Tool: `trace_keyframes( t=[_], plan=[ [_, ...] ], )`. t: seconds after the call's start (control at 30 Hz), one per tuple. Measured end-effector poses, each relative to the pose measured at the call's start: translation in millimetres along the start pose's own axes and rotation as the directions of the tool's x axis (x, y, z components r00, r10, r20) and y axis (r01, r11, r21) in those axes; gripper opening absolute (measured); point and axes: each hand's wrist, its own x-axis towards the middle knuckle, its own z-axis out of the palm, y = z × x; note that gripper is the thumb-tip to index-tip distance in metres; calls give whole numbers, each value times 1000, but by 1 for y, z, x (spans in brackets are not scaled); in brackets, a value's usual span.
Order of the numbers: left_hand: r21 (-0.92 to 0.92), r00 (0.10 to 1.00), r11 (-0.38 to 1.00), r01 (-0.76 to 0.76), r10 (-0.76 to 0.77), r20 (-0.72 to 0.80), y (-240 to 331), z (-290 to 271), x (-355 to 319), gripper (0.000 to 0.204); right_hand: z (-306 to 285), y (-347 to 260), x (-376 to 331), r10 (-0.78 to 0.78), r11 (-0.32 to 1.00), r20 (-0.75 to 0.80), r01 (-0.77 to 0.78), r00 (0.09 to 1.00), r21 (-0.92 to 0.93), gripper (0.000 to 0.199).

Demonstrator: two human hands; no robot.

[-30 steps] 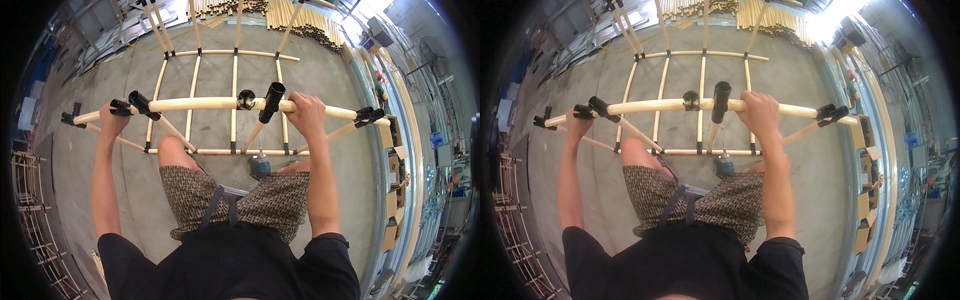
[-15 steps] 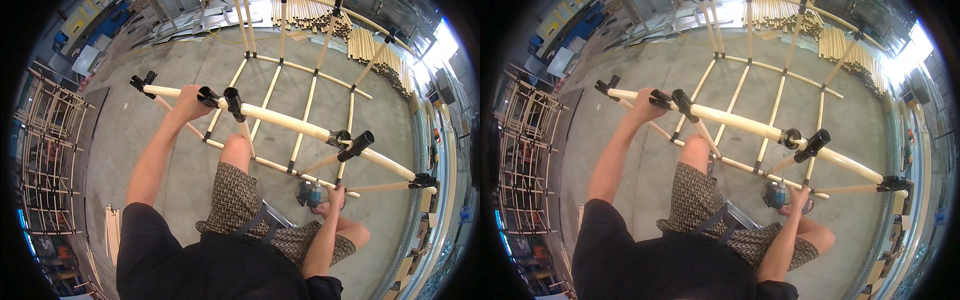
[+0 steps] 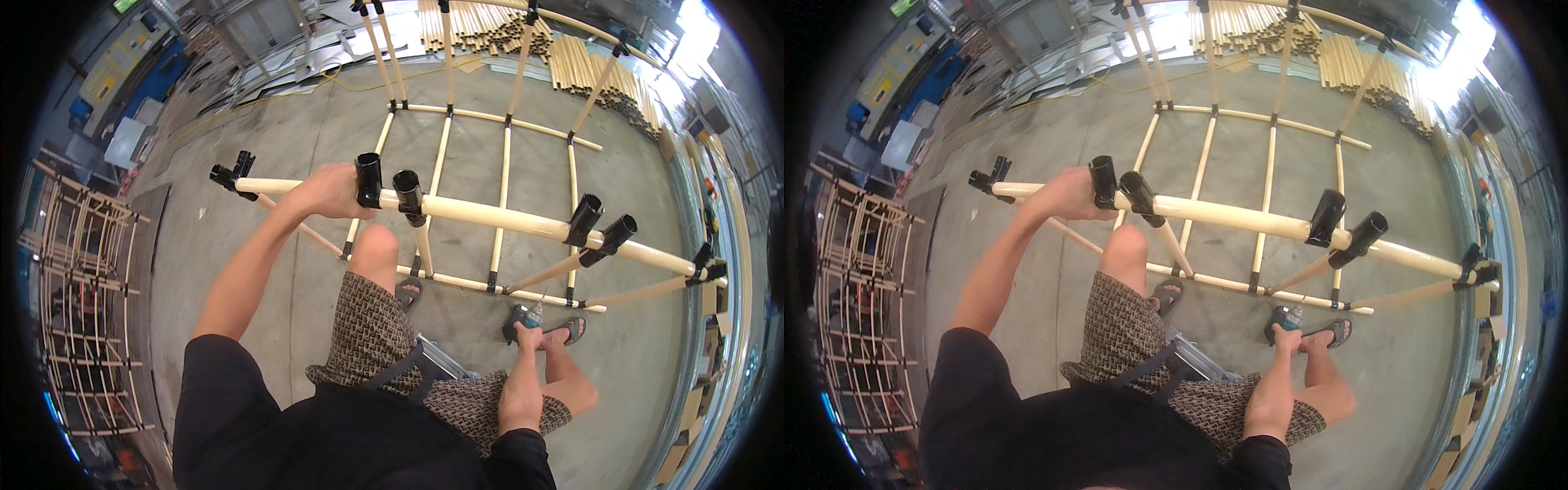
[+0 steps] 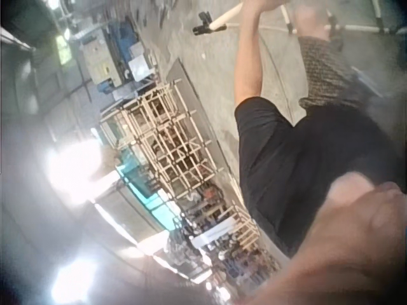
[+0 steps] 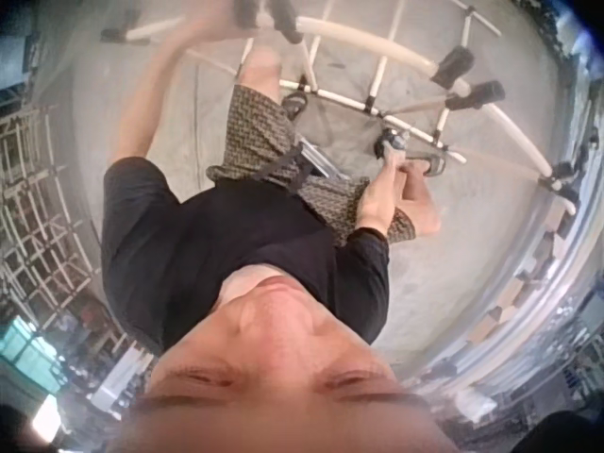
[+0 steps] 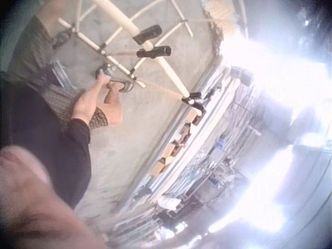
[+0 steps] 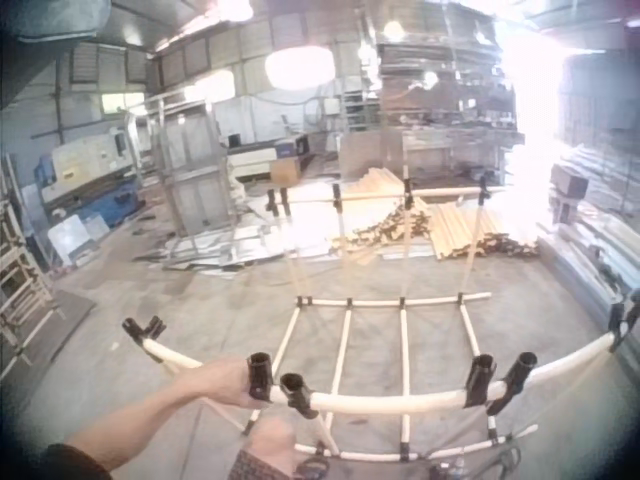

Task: The person assembles a large frame structure by inserting wooden poles into plastic corner connectors and securing them using a power drill.

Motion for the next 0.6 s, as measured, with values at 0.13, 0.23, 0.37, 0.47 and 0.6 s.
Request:
trace_keyframes(
  t=[0.13,0.23,0.37,0.47,0.6],
  plan=[
    [-84,967,996,1,20,254,7,20,18,50,30,18,-37,42,992,-47,-37,998,117,66],
    [-220,921,969,110,-17,388,32,25,27,39,54,25,-60,116,978,-22,-110,993,174,64],
    [-286,809,936,207,1,588,56,32,40,39,65,29,-100,83,989,-7,-81,997,123,66],
    [-335,744,912,236,52,667,59,54,50,47,86,40,-121,34,997,106,-41,994,65,69],
    [-393,709,897,204,141,691,73,77,59,53,117,56,-143,46,998,127,-51,991,32,69]
  ],
)
